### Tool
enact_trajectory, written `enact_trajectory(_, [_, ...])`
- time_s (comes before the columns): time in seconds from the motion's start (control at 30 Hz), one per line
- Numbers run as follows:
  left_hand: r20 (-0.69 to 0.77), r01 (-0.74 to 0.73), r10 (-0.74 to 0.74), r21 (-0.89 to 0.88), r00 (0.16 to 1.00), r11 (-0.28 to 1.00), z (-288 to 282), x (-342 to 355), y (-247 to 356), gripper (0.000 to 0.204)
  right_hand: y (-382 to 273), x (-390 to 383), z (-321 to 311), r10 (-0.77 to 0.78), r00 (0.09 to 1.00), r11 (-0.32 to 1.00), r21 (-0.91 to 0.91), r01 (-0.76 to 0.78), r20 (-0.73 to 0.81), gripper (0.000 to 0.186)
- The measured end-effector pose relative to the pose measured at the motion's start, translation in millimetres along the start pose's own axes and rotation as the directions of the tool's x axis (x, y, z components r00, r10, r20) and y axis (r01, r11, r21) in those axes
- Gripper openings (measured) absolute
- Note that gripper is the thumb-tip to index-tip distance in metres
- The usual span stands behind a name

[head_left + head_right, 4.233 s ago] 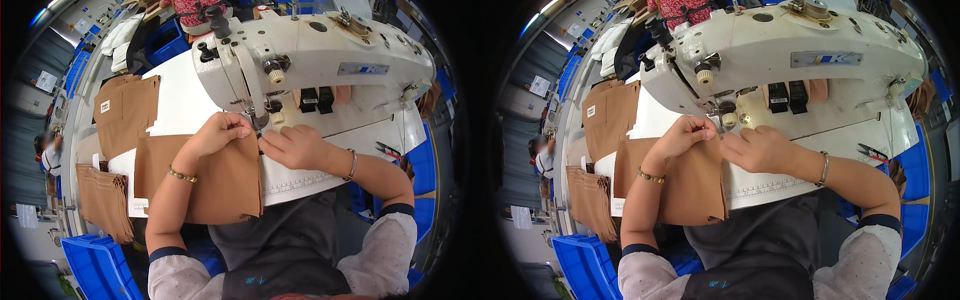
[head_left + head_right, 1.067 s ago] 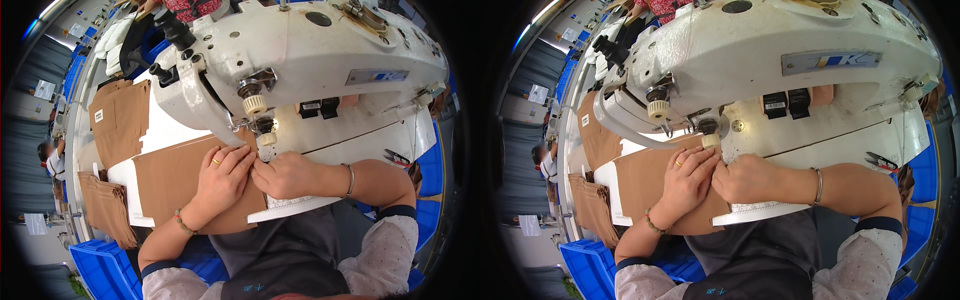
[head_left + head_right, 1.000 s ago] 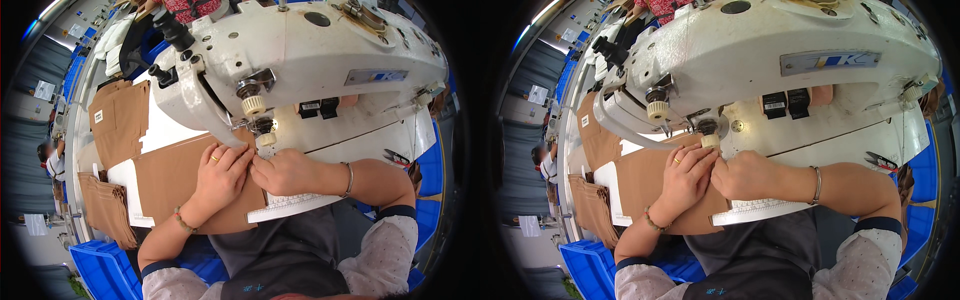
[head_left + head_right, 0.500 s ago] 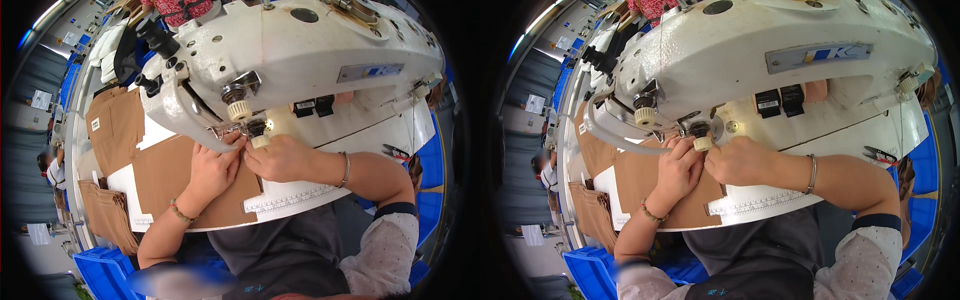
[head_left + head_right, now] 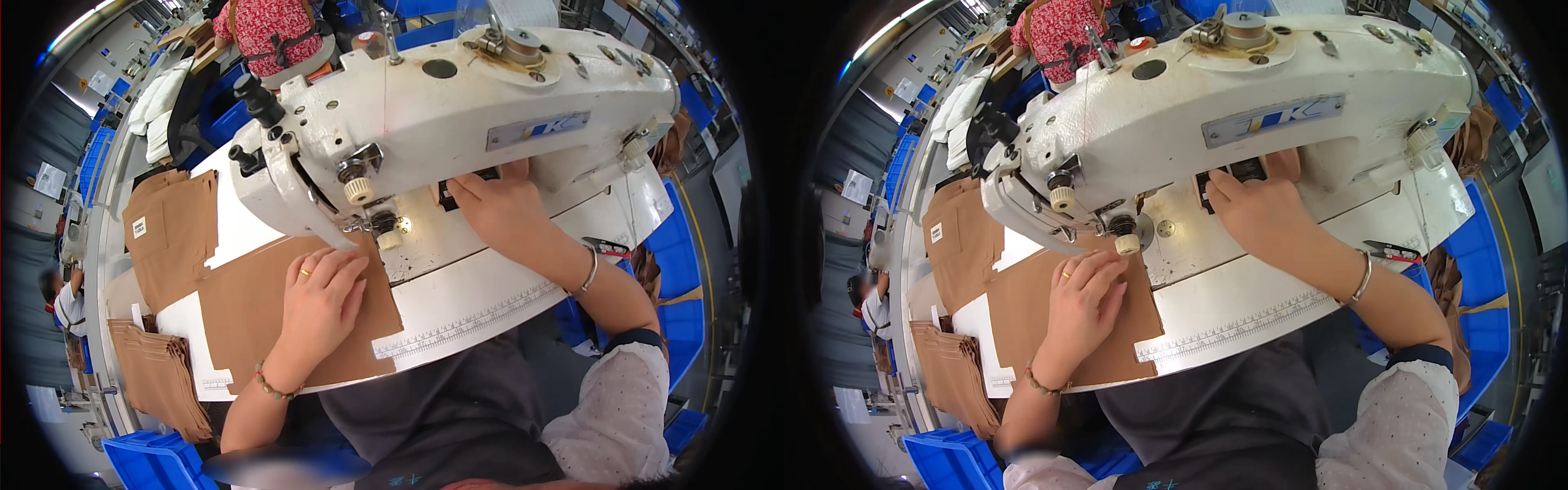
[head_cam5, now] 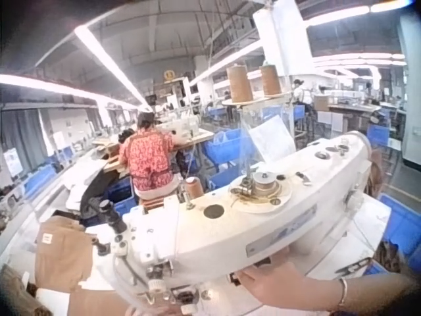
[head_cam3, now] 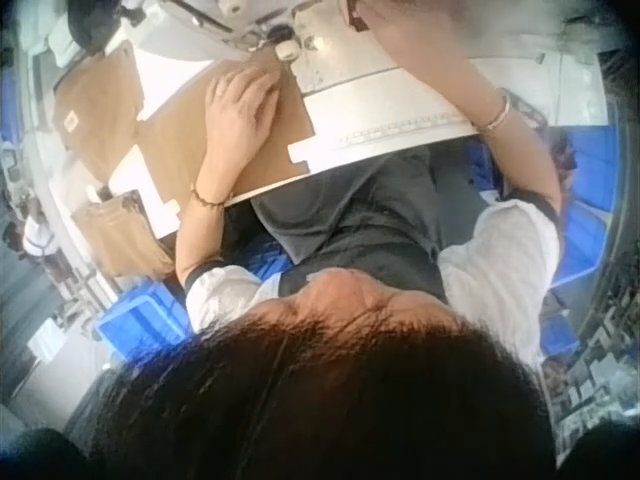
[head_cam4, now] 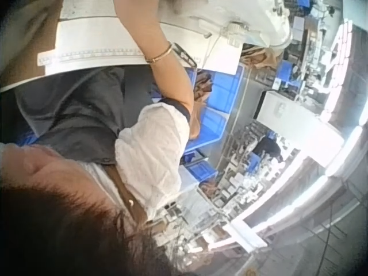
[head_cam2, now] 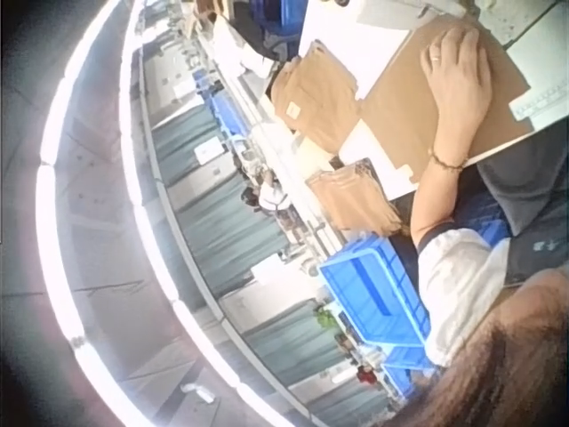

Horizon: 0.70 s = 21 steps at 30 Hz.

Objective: Sewing pieces of leather together using an industrial sewing machine.

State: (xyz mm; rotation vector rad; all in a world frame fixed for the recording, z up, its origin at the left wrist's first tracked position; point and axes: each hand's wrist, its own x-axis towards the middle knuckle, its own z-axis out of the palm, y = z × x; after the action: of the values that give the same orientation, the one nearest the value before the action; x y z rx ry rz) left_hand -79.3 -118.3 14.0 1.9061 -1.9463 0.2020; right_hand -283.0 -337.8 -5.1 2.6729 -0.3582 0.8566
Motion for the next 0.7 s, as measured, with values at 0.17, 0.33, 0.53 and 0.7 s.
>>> enact_trajectory(0.17, [0.046, 0.075, -0.069, -0.147, 0.997, 0.986, -15, -7, 23, 0.028, 16, -1, 2, -0.063, 0.993, 0.987, 0.139, 0.076, -0.1, 0.012])
enact_trajectory(0.33, [0.616, 0.644, -0.345, -0.764, 0.708, -0.042, -3, -3, 41, 0.031, -30, 1, -24, -0.09, 0.995, 0.911, 0.4, 0.099, -0.041, 0.01])
enact_trajectory(0.53, [0.674, 0.632, -0.274, -0.739, 0.687, -0.233, 23, -2, 40, 0.024, -77, -10, -60, -0.227, 0.974, 0.824, 0.534, 0.19, 0.002, 0.011])
enact_trajectory(0.7, [0.582, 0.569, -0.375, -0.807, 0.722, -0.157, 13, -18, 21, 0.017, -15, -14, -25, 0.075, 0.995, 0.976, 0.201, -0.085, 0.059, 0.006])
